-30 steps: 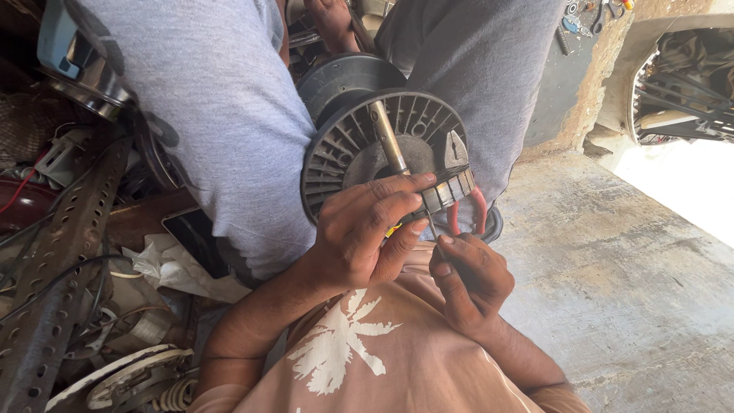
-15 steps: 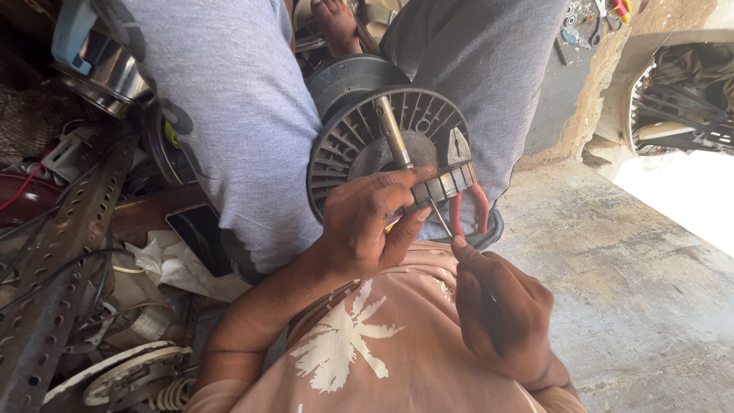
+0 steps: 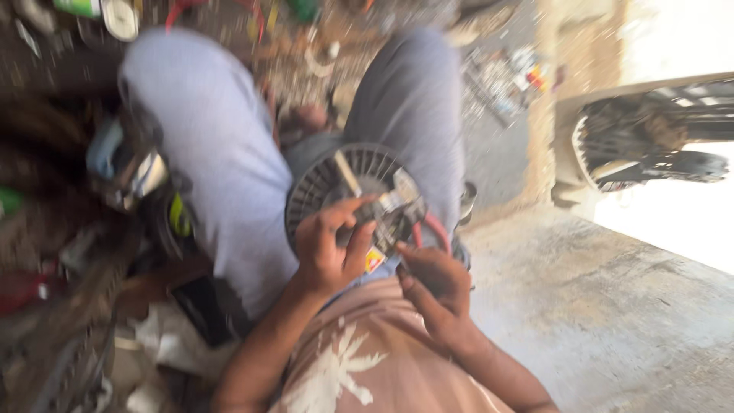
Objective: The person is repairing a motor armature by hand. They use a screwdriver to pry and adjust the commutator segments and a hammer to tap the tool for alignment. The person also uses pliers to hold the armature steady during the process.
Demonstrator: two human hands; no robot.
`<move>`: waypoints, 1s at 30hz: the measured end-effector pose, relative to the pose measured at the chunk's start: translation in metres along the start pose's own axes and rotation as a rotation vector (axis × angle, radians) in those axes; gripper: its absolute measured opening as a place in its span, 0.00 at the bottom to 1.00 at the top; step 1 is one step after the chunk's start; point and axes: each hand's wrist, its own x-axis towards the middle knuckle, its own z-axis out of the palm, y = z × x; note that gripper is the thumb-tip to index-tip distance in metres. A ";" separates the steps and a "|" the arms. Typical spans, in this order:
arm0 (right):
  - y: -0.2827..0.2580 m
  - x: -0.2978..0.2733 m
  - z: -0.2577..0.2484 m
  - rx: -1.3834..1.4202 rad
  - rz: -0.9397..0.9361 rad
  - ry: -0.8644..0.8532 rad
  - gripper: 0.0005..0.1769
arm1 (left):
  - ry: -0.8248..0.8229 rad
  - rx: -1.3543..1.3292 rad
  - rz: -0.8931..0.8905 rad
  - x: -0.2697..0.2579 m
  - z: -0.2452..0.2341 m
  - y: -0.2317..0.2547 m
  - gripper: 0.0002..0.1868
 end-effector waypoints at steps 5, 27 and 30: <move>0.012 -0.007 -0.029 1.244 0.523 -0.290 0.24 | -0.074 0.087 0.135 0.002 -0.003 0.030 0.17; -0.005 0.050 -0.069 0.568 -0.299 0.305 0.11 | -0.119 0.184 -0.250 -0.020 -0.032 -0.008 0.15; -0.037 0.071 -0.060 0.837 -0.339 0.232 0.11 | -0.097 0.229 -0.190 -0.014 -0.025 -0.001 0.15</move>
